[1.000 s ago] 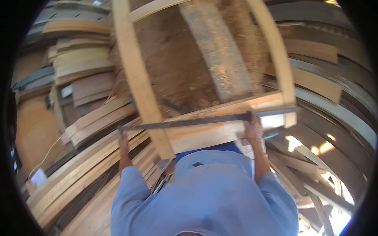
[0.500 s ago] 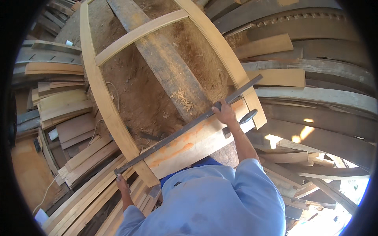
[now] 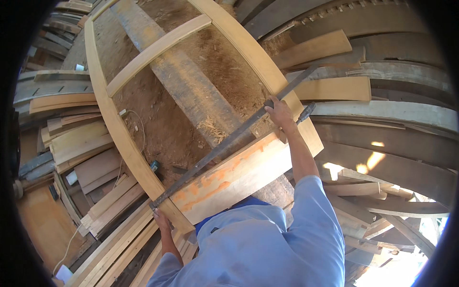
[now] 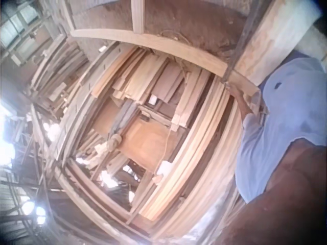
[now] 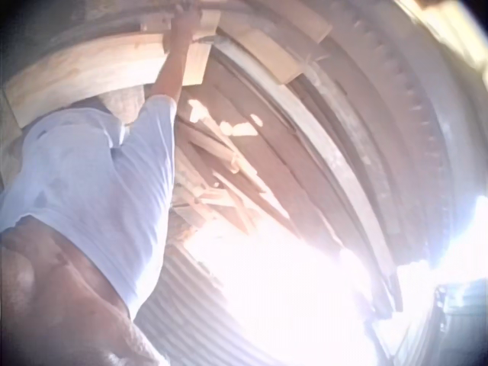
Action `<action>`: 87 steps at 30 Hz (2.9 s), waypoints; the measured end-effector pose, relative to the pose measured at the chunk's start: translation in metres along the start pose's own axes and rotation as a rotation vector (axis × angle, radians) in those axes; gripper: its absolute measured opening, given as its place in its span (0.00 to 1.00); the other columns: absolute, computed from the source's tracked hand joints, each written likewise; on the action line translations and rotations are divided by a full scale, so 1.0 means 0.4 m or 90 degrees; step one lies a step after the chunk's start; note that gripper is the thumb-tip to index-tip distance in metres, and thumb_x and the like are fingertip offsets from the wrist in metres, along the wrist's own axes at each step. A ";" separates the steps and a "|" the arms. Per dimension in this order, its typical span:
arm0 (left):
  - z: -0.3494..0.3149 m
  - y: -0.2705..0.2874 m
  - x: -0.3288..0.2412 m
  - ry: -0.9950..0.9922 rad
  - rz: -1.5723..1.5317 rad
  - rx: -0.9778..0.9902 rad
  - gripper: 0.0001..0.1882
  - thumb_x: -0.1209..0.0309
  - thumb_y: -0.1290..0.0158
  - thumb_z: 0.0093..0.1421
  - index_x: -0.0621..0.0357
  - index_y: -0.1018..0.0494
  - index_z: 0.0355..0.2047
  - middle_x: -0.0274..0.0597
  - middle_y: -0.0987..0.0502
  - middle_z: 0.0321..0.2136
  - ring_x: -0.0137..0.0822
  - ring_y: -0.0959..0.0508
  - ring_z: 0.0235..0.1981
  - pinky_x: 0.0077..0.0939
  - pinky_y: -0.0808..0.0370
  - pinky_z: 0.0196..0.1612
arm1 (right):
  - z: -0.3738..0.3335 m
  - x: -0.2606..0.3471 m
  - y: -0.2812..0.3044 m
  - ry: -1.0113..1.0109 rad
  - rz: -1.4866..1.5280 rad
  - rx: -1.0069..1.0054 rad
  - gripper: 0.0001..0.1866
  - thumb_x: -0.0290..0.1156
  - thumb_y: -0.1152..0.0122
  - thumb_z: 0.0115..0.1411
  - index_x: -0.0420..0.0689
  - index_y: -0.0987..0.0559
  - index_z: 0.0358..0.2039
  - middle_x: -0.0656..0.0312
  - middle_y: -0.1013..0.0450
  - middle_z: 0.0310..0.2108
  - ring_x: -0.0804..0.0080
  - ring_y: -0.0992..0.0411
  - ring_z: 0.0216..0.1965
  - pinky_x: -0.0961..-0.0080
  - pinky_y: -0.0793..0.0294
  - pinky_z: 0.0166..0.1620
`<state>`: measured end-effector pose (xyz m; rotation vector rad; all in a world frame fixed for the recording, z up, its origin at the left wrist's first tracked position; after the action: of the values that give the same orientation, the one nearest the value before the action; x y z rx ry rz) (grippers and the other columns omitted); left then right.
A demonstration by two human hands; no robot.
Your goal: The person assembles a wooden frame by positioning a crossbar, securing it with an F-clamp, and using a hammer to fit the joint.
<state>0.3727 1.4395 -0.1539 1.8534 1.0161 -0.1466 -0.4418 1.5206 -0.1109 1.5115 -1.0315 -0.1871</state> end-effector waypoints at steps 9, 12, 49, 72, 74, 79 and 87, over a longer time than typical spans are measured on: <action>-0.012 -0.036 0.090 0.234 -0.264 0.207 0.22 0.54 0.39 0.59 0.52 0.30 0.46 0.39 0.22 0.33 0.37 0.22 0.27 0.36 0.27 0.26 | 0.011 -0.072 0.134 -0.137 0.106 -0.020 0.33 0.46 0.39 0.60 0.44 0.34 0.62 0.43 0.24 0.43 0.44 0.26 0.45 0.59 0.26 0.50; -0.012 -0.071 0.058 0.261 -0.268 0.227 0.26 0.51 0.38 0.57 0.53 0.30 0.49 0.41 0.22 0.37 0.39 0.22 0.31 0.38 0.26 0.30 | 0.068 -0.310 0.128 -0.073 -0.226 -0.021 0.32 0.55 0.46 0.61 0.45 0.29 0.58 0.43 0.27 0.52 0.46 0.28 0.53 0.55 0.32 0.56; -0.301 -0.706 -0.830 -0.478 0.518 0.408 0.20 0.55 0.40 0.53 0.57 0.26 0.37 0.58 0.21 0.34 0.59 0.22 0.41 0.50 0.26 0.44 | -0.050 0.048 -0.074 0.041 0.175 0.111 0.30 0.36 0.38 0.59 0.47 0.34 0.62 0.42 0.27 0.50 0.47 0.29 0.53 0.60 0.31 0.56; -0.364 -0.778 -0.930 -0.554 0.459 0.289 0.19 0.56 0.38 0.55 0.55 0.27 0.36 0.53 0.20 0.29 0.56 0.20 0.35 0.49 0.26 0.37 | 0.166 -0.278 0.162 0.025 0.192 -0.118 0.25 0.33 0.47 0.63 0.47 0.32 0.62 0.44 0.33 0.58 0.46 0.35 0.60 0.61 0.35 0.60; -0.350 -0.797 -0.927 -0.536 0.481 0.294 0.19 0.56 0.38 0.54 0.55 0.27 0.38 0.53 0.20 0.31 0.55 0.20 0.36 0.48 0.26 0.38 | 0.180 -0.285 0.138 0.016 0.177 -0.096 0.26 0.33 0.47 0.63 0.45 0.33 0.62 0.44 0.32 0.58 0.47 0.35 0.60 0.62 0.36 0.61; -0.295 -0.788 -0.879 -0.521 0.436 0.312 0.22 0.55 0.37 0.53 0.52 0.26 0.43 0.51 0.20 0.35 0.52 0.20 0.39 0.47 0.26 0.40 | 0.227 -0.226 0.008 0.031 0.068 -0.042 0.28 0.37 0.46 0.64 0.43 0.35 0.63 0.43 0.34 0.60 0.48 0.36 0.62 0.61 0.39 0.63; -0.230 -0.257 -0.807 -0.533 0.370 -0.231 0.47 0.50 0.31 0.42 0.59 0.37 0.59 0.62 0.36 0.57 0.62 0.37 0.59 0.57 0.38 0.57 | 0.224 -0.368 0.008 0.108 0.067 -0.061 0.26 0.34 0.51 0.67 0.39 0.36 0.64 0.43 0.35 0.60 0.50 0.36 0.61 0.64 0.39 0.63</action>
<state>0.0643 1.3436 -0.0162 1.4533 -0.0825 -0.3257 -0.5880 1.5567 -0.1946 1.3589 -0.9501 -0.0338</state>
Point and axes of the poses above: each hand's wrist, its own z-axis towards the middle knuckle, its own y-axis out of the back of the hand, x = y × z, the point moved 10 cm from there along z, towards the middle knuckle
